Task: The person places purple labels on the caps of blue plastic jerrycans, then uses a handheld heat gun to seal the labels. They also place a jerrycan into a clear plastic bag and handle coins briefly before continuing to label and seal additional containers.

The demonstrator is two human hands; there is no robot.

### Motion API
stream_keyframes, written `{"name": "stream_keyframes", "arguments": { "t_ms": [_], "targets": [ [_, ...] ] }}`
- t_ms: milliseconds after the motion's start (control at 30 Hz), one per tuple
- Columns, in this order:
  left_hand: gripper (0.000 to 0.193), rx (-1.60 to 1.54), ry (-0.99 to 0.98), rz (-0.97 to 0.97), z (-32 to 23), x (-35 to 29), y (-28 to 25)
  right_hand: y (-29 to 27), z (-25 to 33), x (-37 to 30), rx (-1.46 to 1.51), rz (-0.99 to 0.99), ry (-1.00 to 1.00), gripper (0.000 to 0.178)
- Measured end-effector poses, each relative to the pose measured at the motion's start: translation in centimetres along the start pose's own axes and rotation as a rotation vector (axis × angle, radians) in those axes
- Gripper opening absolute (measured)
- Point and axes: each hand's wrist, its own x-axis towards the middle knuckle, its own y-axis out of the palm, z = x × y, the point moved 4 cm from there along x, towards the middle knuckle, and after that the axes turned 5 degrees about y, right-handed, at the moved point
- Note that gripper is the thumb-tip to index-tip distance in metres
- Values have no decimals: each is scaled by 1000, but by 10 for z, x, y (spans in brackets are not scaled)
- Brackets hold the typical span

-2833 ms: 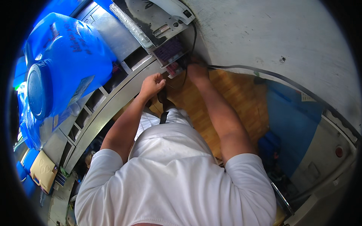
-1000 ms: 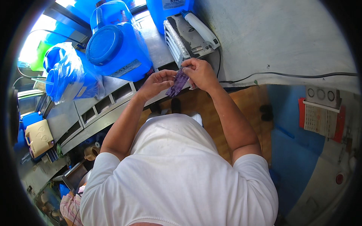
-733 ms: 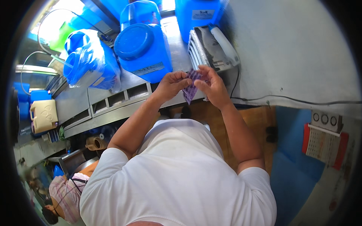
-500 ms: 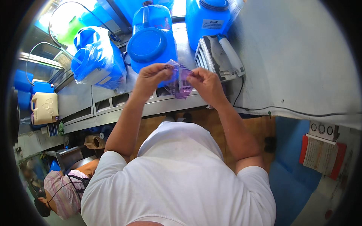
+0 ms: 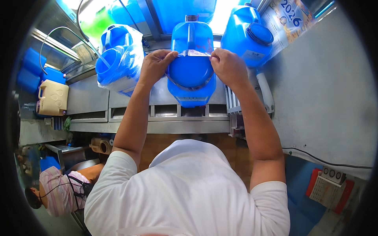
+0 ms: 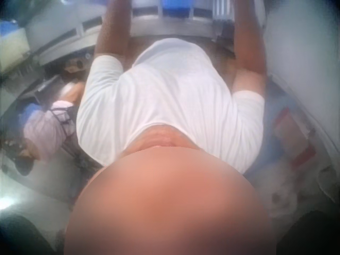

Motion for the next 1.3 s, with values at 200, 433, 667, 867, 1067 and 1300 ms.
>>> {"name": "stream_keyframes", "arguments": {
  "t_ms": [200,433,667,867,1067,1300],
  "targets": [
    [60,40,-54,332,2,23,-4,2,-9,20,149,280,174,29],
    [46,-310,63,260,33,54,-2,5,52,3,-94,-66,-389,47],
    [46,-280,-178,-348,211,165,26,35,69,16,-128,131,-362,64],
    [81,126,-353,-629,334,249,21,37,64,32,-164,227,-330,75],
    [108,225,-587,-699,386,302,-11,40,65,35,-92,415,-355,73],
    [109,322,-602,-695,398,310,-8,42,67,39,-107,523,-331,74]
  ]
}}
